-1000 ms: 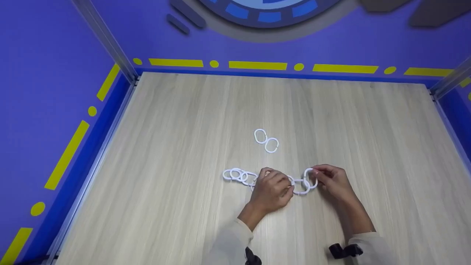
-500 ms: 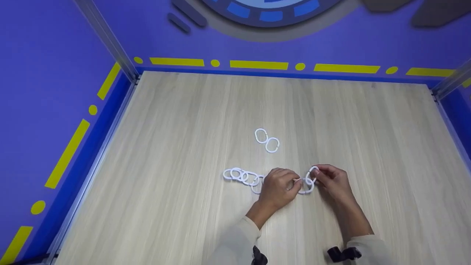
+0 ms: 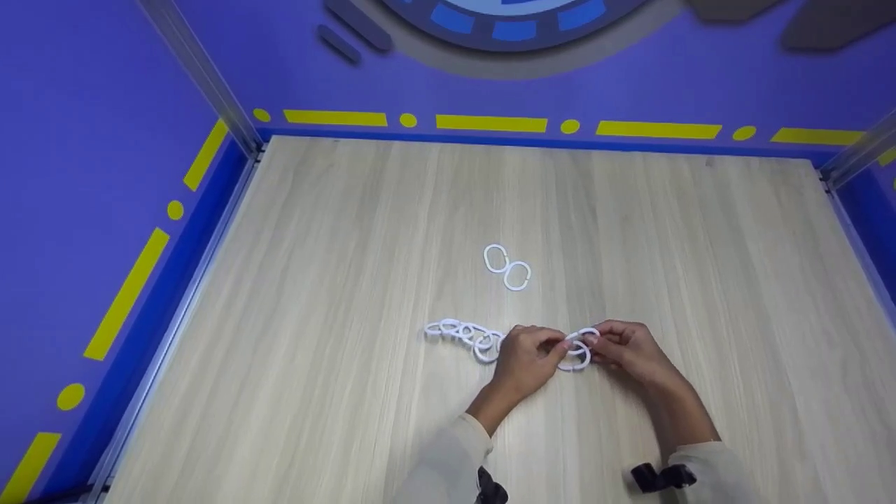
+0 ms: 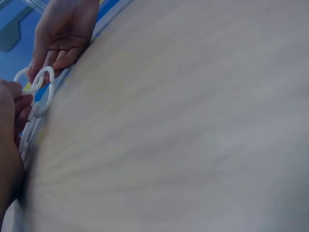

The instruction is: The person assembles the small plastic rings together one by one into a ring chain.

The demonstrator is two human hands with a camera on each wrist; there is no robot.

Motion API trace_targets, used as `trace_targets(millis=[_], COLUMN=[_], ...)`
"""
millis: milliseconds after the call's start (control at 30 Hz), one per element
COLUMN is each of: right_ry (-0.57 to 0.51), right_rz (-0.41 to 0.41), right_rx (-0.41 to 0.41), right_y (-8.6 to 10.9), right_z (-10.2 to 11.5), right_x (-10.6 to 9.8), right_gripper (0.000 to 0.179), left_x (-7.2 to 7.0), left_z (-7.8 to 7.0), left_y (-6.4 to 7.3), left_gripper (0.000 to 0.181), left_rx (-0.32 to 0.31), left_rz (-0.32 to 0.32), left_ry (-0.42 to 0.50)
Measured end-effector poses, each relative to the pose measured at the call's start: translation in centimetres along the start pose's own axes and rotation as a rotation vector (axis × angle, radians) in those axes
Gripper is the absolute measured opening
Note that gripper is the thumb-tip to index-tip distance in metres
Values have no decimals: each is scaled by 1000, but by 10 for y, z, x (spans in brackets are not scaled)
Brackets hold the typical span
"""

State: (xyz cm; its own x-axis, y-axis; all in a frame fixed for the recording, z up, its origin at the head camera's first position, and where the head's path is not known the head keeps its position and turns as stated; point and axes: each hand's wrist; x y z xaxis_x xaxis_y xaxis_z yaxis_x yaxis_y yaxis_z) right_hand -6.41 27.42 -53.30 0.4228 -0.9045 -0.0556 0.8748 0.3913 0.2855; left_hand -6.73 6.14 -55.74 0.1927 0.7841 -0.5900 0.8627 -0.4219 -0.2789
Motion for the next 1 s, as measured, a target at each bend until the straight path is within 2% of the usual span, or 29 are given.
trace_targets(millis=[100,167,267,400,500,633,800,933,1000], right_ry=[23,20,54,150,297,555,845,1007,1055], right_rz=[158,184,118,-45,-142,-191,-164,-114,-101], right_rx=[-67,-80,-90,-111,-149,-199,-223,-206,-199], right_y=[-3,-6,-12,-24,-34,-50,-73,-90,-96], right_z=[1,2,5,8,8,11,19,27,30], right_x=[-14,-21,-26,-22,-14,-4,9,13,13], right_gripper=[35,41,42,34,25,21,32,46,46], left_x=[-4,-7,-16,-34,-51,-73,-91,-92,-92], left_z=[3,6,11,23,34,50,60,61,61], left_y=[3,5,9,15,20,25,28,28,28], left_gripper=[9,9,9,9,9,9,9,11,11], left_rx=[19,19,-9,-51,-83,-153,-210,-213,-212], left_rz=[-7,-12,-25,-57,-83,-124,-131,-118,-114], left_ry=[2,7,29,53,75,106,89,71,64])
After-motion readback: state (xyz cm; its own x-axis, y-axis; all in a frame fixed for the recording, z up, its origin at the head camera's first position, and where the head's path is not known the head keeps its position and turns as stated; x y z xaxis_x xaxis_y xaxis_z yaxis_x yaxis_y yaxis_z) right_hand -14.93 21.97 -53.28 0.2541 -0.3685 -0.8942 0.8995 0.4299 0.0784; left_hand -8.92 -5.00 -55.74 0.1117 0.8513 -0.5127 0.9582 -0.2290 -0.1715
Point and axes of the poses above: each hand's wrist, its own y-axis away from the middle knuckle, its own x-axis out of the palm, z = x × y, and after that the axes turned 10 degrees about z, right-handed
